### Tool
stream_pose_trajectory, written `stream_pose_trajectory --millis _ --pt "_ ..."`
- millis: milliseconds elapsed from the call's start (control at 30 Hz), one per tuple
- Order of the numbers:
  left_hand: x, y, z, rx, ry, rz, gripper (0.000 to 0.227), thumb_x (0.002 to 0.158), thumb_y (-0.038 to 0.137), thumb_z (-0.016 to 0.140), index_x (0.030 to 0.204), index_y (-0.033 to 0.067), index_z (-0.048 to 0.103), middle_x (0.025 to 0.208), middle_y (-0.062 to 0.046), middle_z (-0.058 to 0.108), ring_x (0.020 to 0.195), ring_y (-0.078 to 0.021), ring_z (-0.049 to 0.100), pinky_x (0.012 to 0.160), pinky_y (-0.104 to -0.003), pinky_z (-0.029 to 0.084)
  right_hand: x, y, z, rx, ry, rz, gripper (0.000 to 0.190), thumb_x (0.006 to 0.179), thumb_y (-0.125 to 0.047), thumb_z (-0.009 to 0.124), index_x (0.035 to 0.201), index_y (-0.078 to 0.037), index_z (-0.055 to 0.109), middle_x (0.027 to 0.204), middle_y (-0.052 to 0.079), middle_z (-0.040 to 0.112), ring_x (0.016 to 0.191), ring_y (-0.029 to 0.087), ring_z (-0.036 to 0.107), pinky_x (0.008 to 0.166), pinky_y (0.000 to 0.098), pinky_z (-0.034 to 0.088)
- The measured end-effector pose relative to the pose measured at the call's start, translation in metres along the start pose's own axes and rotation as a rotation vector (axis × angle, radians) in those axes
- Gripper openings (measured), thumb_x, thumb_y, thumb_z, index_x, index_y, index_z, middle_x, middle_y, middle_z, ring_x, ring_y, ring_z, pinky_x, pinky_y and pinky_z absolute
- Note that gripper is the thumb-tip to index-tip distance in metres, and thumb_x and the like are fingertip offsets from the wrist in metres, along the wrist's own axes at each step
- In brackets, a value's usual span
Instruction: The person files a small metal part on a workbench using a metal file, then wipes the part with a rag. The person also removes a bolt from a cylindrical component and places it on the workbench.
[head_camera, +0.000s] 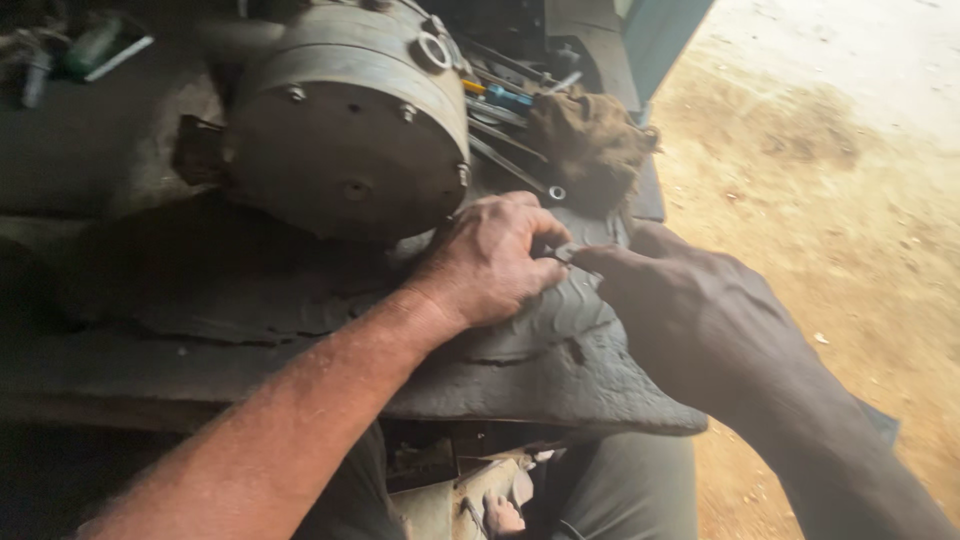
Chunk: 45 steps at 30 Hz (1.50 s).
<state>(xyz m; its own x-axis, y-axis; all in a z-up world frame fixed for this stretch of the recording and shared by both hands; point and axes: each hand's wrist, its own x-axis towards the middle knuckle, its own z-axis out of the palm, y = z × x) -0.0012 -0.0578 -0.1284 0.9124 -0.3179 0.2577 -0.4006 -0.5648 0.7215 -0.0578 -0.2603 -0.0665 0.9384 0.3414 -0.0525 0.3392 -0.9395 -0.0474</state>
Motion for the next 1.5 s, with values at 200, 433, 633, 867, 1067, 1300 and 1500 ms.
stream_pose_trajectory --millis 200,433,633,867,1067,1300,1500 --pt "-0.003 -0.006 -0.003 0.048 0.037 0.056 0.03 0.074 0.029 0.079 0.098 0.0109 0.08 0.104 -0.013 0.072 0.105 -0.0318 0.068 0.092 -0.042 0.053 0.005 -0.024 -0.014 -0.188 -0.131 0.066 0.061 0.093 -0.003 0.054 0.145 -0.035 0.062 0.096 0.002 0.066 0.075 0.018 0.067 0.064 0.0333 0.058" --pt "-0.005 -0.004 -0.005 -0.006 0.042 0.013 0.032 0.071 0.028 0.078 0.097 0.01 0.079 0.106 -0.012 0.073 0.103 -0.0304 0.07 0.091 -0.042 0.054 0.004 -0.029 -0.019 -0.203 -0.083 0.027 0.063 0.089 0.001 0.053 0.142 -0.031 0.064 0.094 0.002 0.068 0.074 0.017 0.069 0.064 0.0362 0.057" --pt "-0.004 -0.003 -0.007 0.047 0.044 -0.02 0.032 0.071 0.03 0.079 0.096 0.0109 0.08 0.104 -0.012 0.072 0.103 -0.03 0.07 0.092 -0.041 0.054 0.008 -0.044 -0.032 -0.207 -0.077 0.012 0.059 0.088 -0.001 0.055 0.14 -0.028 0.065 0.1 0.005 0.067 0.074 0.019 0.07 0.066 0.0334 0.059" --pt "-0.003 0.005 -0.008 -0.015 0.043 -0.053 0.035 0.068 0.033 0.082 0.094 0.0098 0.079 0.105 -0.011 0.073 0.102 -0.028 0.072 0.09 -0.041 0.055 0.006 -0.039 -0.025 -0.198 0.03 -0.072 0.062 0.082 0.0 0.056 0.136 -0.028 0.07 0.105 0.006 0.066 0.074 0.019 0.068 0.061 0.0359 0.057" --pt "-0.001 -0.002 0.005 0.022 0.069 0.033 0.037 0.067 0.032 0.083 0.095 0.0078 0.079 0.104 -0.015 0.072 0.102 -0.0312 0.07 0.089 -0.043 0.054 0.008 -0.028 -0.017 -0.195 -0.17 0.069 0.063 0.096 0.005 0.046 0.145 -0.03 0.062 0.104 0.003 0.068 0.076 0.018 0.065 0.063 0.0315 0.057" --pt "0.001 -0.006 0.0 0.007 0.016 -0.037 0.034 0.073 0.032 0.075 0.101 0.0128 0.079 0.107 -0.012 0.074 0.103 -0.0282 0.072 0.093 -0.041 0.056 -0.019 -0.005 0.003 0.092 -0.021 0.139 0.047 0.093 -0.019 0.061 0.135 -0.038 0.071 0.103 0.001 0.069 0.082 0.019 0.07 0.074 0.0384 0.058" --pt "-0.006 0.0 -0.003 0.05 0.053 0.049 0.031 0.071 0.031 0.081 0.095 0.0122 0.077 0.099 -0.01 0.07 0.098 -0.0281 0.069 0.088 -0.041 0.054 -0.013 0.001 0.015 0.133 0.1 0.257 0.038 0.096 -0.032 0.06 0.132 -0.037 0.071 0.1 0.009 0.066 0.085 0.028 0.069 0.076 0.0425 0.056"
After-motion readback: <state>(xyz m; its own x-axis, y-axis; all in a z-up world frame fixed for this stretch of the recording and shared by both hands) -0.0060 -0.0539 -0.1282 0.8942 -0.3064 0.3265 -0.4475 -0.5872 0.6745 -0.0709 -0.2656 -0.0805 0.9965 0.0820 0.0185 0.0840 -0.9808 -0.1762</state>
